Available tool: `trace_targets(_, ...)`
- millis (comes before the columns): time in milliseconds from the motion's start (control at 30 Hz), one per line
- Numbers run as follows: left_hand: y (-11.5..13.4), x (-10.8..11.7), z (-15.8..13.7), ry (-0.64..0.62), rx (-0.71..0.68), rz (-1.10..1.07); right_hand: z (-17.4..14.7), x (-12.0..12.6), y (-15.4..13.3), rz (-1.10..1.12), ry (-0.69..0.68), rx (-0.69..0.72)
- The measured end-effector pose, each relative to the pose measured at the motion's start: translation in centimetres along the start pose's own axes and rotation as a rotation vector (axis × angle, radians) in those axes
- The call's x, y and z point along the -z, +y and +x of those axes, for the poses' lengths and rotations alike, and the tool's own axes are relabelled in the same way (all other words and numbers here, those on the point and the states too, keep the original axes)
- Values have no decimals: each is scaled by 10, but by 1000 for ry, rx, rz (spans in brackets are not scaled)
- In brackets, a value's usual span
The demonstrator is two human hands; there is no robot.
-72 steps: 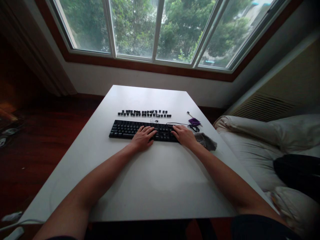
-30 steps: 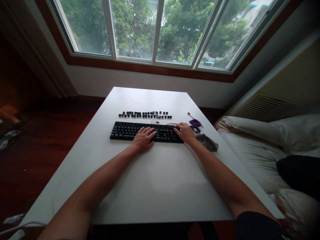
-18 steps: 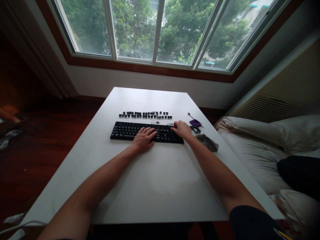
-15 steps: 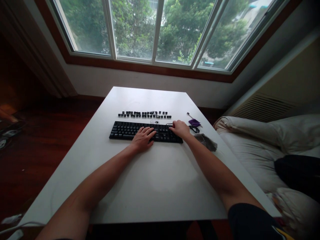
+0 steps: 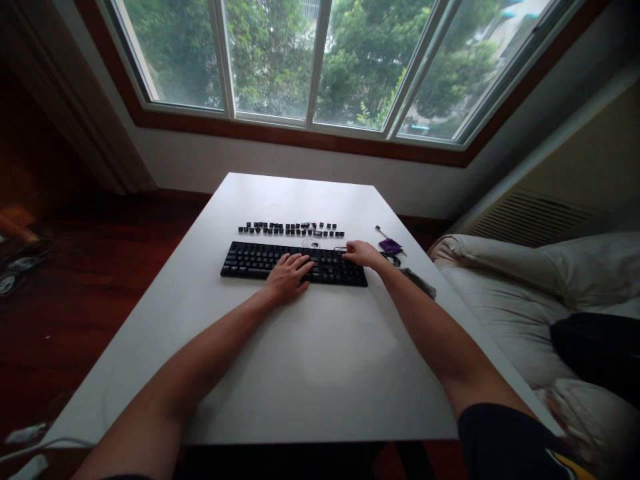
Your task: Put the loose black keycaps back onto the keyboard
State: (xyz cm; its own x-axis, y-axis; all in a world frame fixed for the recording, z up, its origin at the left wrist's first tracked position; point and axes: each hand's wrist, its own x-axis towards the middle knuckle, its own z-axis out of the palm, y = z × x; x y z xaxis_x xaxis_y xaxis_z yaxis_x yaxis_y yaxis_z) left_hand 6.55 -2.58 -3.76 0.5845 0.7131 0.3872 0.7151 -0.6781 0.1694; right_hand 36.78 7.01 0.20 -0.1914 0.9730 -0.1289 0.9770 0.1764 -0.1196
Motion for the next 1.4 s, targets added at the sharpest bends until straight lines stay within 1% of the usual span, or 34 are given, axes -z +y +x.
trace_targets(100,0,0,0,1,1,-1,1,-1,3,23,2,37)
trace_targets(200,0,1,0,0,0,-3,4,1,3,13,-6,37)
trace_targets(467,-1,2,0,-4,-6,8,10,8,3,-17,-78,85)
trace_targets(767,-1,1,0,-7,-3,6,7,5,2,-19,-50,130)
trace_targets(1133,-1,0,0,-1,-4,5,7,5,8,54,-42,248)
trace_targets(1233,-1,1,0,-5,0,9,12,6,18,119,-89,223)
trace_targets(1300,-1,1,1,-6,1,13,17,5,27,214,-123,176)
trace_targets(1333,-1,1,1,-7,1,15,21,4,32,260,-116,139)
trace_targets(1367,-1,1,1,-8,1,16,25,2,37,286,-69,97)
trace_targets(1400,-1,1,1,-9,1,16,30,0,40,278,24,45)
